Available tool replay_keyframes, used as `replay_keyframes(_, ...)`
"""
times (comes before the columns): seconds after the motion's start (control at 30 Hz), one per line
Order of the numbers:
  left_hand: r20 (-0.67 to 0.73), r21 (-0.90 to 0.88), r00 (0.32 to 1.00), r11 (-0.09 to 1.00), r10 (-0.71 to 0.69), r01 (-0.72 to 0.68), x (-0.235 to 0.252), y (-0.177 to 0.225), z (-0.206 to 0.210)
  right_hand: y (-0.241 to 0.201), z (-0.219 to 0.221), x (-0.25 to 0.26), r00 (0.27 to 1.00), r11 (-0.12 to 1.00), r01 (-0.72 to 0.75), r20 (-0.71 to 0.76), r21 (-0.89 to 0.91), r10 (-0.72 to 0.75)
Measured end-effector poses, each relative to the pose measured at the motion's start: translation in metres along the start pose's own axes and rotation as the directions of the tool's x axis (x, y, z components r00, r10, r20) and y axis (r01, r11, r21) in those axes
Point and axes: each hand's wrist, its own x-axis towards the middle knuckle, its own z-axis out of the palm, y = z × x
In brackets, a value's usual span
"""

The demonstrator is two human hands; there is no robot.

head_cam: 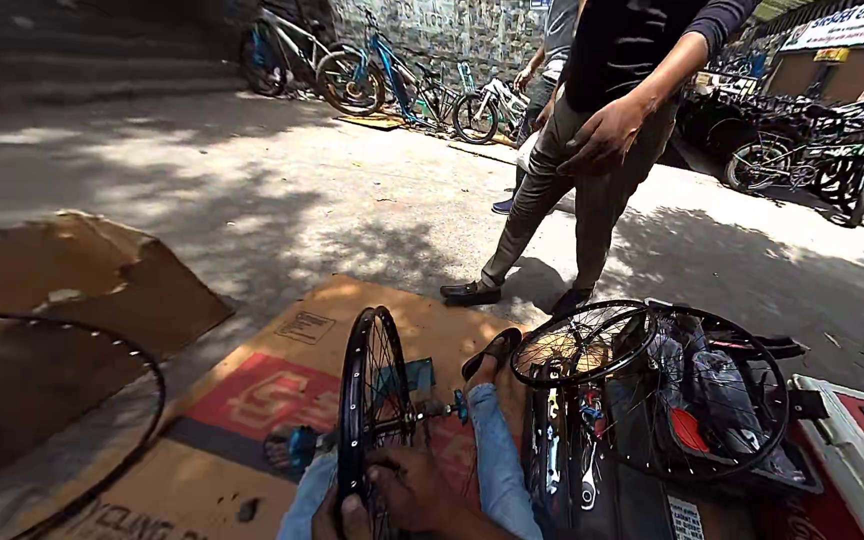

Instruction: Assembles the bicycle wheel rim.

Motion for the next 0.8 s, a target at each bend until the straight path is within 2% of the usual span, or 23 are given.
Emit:
replay_keyframes(0.07, -0.007, 0.04, 0.999, 0.998, -0.053, 0.053, -0.002, 0.003, 0.0, 0.004, 0.005, -0.002, 0.998, 0.999, -0.009, -0.058, 0.047, 0.012)
replay_keyframes(0.17, -0.028, 0.036, 0.998, 0.998, -0.058, 0.058, 0.003, 0.002, 0.001, 0.011, 0.012, 0.002, 0.995, 0.991, -0.006, -0.094, 0.137, 0.019)
replay_keyframes(0.4, -0.062, 0.074, 0.996, 0.995, -0.059, 0.063, -0.005, -0.007, 0.001, 0.023, 0.012, -0.001, 1.0, 0.996, -0.006, -0.013, 0.087, 0.007)
replay_keyframes(0.57, -0.076, 0.069, 0.996, 0.996, -0.056, 0.062, -0.008, -0.008, 0.001, 0.022, 0.007, 0.001, 0.998, 0.989, -0.024, 0.065, 0.146, 0.014)
replay_keyframes(0.7, -0.087, 0.07, 0.996, 0.997, -0.034, 0.04, -0.008, -0.014, 0.002, 0.027, 0.002, -0.001, 0.99, 0.996, -0.006, 0.138, 0.094, -0.007)
replay_keyframes(0.8, -0.088, 0.093, 0.996, 0.995, -0.014, 0.023, -0.012, -0.02, 0.002, 0.027, 0.002, -0.004, 0.988, 0.992, -0.032, 0.151, 0.126, 0.013)
